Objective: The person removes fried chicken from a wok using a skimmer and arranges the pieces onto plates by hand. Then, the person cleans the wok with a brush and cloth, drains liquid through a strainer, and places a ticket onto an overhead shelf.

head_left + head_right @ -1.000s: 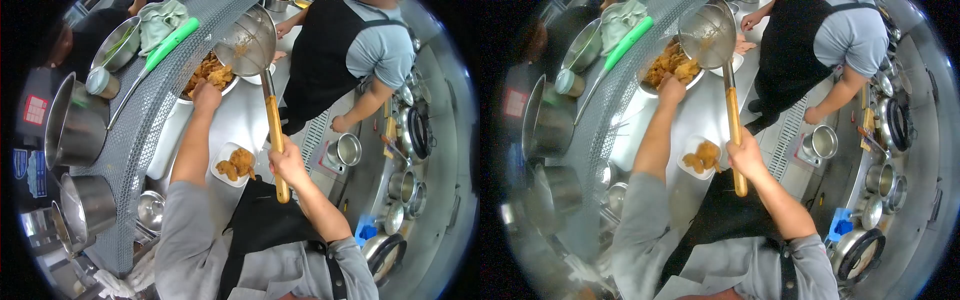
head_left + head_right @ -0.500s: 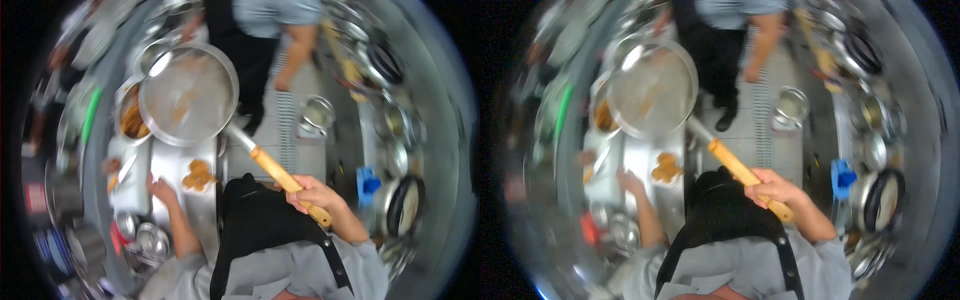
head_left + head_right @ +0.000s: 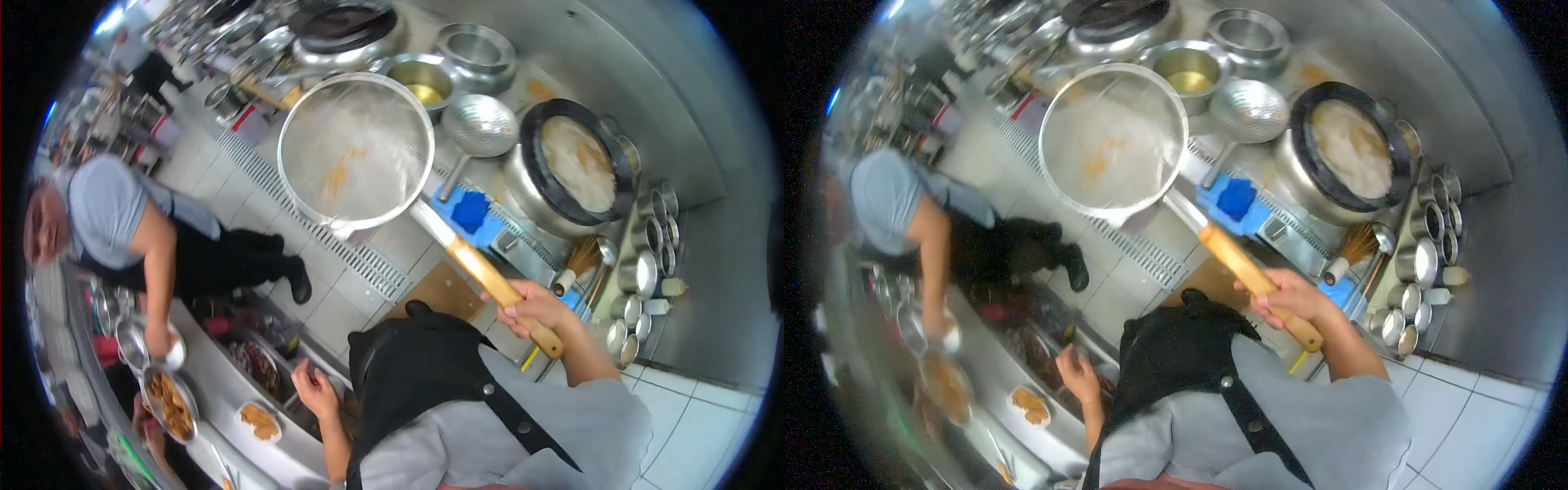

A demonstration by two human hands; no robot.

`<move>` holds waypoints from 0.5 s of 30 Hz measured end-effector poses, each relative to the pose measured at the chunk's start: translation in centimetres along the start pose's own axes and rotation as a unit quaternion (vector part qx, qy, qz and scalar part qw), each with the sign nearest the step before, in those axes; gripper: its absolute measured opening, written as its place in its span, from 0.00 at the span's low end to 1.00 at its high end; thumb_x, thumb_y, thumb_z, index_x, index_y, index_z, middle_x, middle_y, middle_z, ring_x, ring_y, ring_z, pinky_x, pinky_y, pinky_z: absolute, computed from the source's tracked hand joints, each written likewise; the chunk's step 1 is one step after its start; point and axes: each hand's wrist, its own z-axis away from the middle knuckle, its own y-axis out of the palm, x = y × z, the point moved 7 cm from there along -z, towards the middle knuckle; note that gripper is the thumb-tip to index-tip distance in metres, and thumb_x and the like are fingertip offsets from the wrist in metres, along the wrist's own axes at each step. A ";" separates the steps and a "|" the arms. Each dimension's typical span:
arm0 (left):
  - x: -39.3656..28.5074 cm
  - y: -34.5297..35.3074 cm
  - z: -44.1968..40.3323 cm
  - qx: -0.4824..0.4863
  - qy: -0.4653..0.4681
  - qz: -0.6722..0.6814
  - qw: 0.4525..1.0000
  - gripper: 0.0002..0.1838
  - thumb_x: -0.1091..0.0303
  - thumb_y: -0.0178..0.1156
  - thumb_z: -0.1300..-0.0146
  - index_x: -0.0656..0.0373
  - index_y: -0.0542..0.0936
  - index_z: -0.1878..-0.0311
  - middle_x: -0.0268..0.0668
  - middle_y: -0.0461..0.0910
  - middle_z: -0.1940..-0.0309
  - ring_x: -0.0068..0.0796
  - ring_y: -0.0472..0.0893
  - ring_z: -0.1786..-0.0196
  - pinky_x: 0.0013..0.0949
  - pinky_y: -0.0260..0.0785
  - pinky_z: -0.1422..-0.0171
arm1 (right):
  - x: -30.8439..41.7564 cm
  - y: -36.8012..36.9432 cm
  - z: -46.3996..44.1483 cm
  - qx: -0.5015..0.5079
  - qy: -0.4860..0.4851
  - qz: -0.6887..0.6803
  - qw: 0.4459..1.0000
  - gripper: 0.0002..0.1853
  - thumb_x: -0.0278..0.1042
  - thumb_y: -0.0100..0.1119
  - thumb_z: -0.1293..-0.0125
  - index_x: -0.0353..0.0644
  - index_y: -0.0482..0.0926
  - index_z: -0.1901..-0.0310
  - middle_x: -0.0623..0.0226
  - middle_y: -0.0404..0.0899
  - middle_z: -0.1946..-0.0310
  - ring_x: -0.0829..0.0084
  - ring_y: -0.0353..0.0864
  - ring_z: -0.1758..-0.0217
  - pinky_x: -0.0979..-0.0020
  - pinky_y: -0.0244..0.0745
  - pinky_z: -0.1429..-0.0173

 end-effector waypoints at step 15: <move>-4.4 -1.5 8.9 0.002 -0.114 -0.114 0.987 0.14 0.79 0.60 0.40 0.62 0.80 0.50 0.42 0.76 0.56 0.38 0.78 0.60 0.36 0.73 0.55 | 27.4 -41.2 -25.4 -0.561 -0.214 0.128 0.790 0.24 0.30 0.61 0.44 0.22 0.73 0.48 0.47 0.80 0.55 0.57 0.82 0.54 0.58 0.78 0.49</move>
